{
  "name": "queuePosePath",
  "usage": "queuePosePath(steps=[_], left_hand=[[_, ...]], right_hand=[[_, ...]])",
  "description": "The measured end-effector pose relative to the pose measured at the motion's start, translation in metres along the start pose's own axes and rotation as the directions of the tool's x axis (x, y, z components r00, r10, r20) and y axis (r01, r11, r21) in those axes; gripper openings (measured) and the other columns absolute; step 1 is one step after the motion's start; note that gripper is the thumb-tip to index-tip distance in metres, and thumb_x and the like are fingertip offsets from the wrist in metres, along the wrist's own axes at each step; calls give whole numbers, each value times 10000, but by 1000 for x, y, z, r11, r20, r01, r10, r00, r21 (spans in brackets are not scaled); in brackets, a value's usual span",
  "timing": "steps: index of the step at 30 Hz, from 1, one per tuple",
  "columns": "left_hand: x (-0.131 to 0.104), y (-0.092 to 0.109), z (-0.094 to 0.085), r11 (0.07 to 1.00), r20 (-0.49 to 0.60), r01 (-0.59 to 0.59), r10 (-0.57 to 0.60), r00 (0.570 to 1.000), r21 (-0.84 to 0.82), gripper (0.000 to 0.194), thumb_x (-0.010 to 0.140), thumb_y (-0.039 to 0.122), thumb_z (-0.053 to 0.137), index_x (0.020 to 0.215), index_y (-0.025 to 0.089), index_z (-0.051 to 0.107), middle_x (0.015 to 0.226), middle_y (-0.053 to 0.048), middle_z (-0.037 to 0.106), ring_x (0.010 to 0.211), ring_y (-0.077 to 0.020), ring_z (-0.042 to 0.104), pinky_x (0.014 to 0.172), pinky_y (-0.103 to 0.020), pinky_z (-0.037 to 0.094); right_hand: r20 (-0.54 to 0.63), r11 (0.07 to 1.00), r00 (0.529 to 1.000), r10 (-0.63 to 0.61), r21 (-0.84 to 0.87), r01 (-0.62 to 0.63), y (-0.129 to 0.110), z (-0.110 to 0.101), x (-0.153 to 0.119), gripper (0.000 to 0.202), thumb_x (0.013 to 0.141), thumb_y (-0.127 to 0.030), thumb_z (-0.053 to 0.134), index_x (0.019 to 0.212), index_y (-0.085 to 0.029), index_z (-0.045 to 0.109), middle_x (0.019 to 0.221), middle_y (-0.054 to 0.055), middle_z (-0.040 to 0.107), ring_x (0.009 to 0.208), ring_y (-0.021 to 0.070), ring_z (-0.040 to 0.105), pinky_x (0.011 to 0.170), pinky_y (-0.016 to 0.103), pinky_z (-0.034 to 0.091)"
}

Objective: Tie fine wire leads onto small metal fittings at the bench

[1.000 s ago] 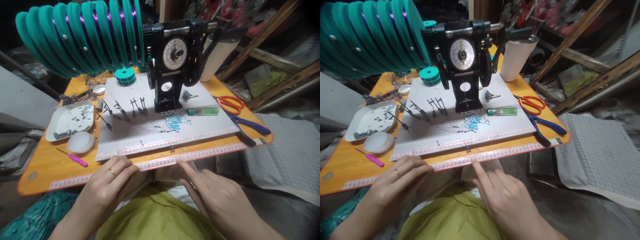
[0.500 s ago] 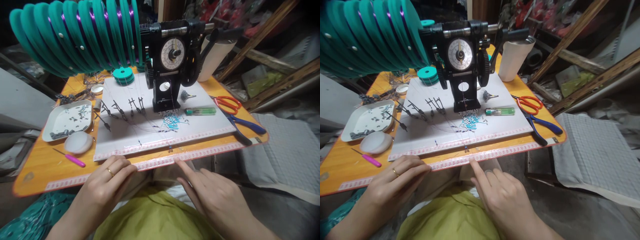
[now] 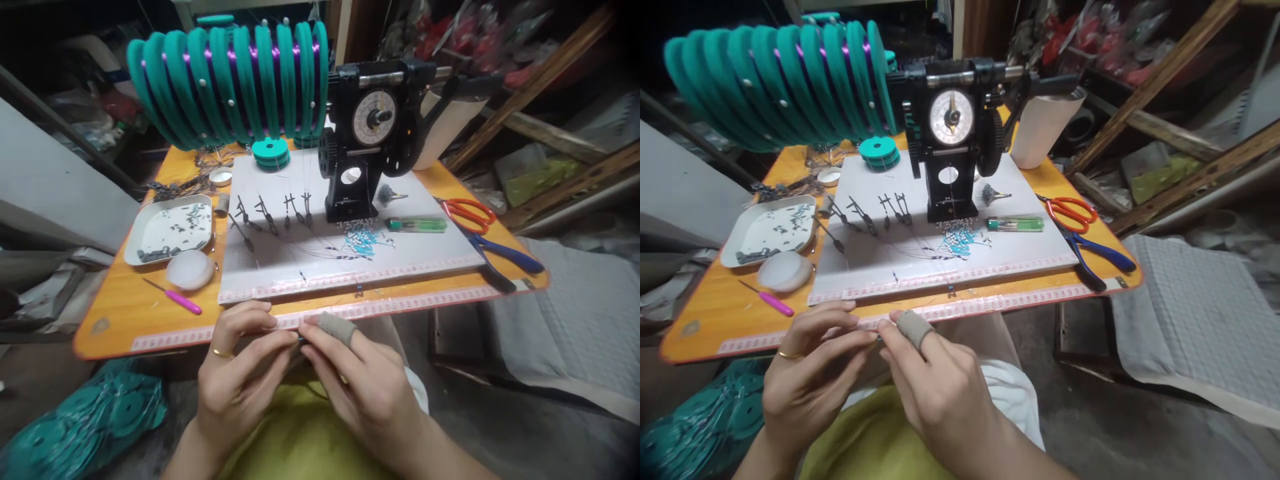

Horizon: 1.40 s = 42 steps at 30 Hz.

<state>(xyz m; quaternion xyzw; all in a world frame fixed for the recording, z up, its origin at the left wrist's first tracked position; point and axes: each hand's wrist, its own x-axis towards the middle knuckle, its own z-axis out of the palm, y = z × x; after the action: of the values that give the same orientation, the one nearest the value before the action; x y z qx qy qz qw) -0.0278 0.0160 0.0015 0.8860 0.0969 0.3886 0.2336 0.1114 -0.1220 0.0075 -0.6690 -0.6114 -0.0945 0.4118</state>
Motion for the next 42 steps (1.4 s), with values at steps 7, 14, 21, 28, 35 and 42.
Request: queuePosePath(steps=[7,14,21,28,35,42], left_hand=[[-8,5,-4,992,-51,112,-115,992,-62,256,836,-10,660,1011,168,714,884,-38,614,812,-123,626,733,-228,544],[-29,13,16,582,36,503,-631,775,-639,206,856,111,696,1007,248,720,935,-25,792,585,-104,687,525,-186,587],[-30,20,28,407,-3,454,-747,664,-793,197,801,97,751,898,233,646,794,25,792,507,-88,674,436,-141,550],[-45,15,21,883,-202,367,-432,879,-293,327,807,-2,691,1032,221,610,942,5,747,856,-130,749,782,-203,631],[-38,18,11,906,-164,364,-401,901,-217,308,831,10,656,1060,201,579,943,-1,709,879,-109,731,845,-176,602],[-35,20,4,888,-127,413,-442,888,-203,309,839,26,653,1065,221,574,950,6,701,884,-108,724,850,-188,599]], right_hand=[[-30,995,998,50,83,-47,-6,16,0,156,937,-99,601,1069,-157,662,786,30,693,589,127,626,560,239,475],[15,979,994,111,172,-112,-14,25,-2,125,928,-110,598,1013,-173,665,672,-20,551,503,104,504,512,229,427],[79,973,991,108,194,-122,-16,24,-1,146,920,-88,592,1016,-180,652,689,-23,550,544,112,526,530,230,424],[188,999,982,-20,43,12,-10,15,9,166,970,-121,525,1033,-153,675,731,32,577,619,166,593,573,265,477],[255,983,964,-74,184,27,6,12,18,311,999,-135,511,1294,-170,603,829,38,606,712,155,617,652,248,522],[373,959,920,-120,283,10,9,10,32,302,1008,-131,475,1280,-169,602,900,56,632,776,159,636,688,258,549]])
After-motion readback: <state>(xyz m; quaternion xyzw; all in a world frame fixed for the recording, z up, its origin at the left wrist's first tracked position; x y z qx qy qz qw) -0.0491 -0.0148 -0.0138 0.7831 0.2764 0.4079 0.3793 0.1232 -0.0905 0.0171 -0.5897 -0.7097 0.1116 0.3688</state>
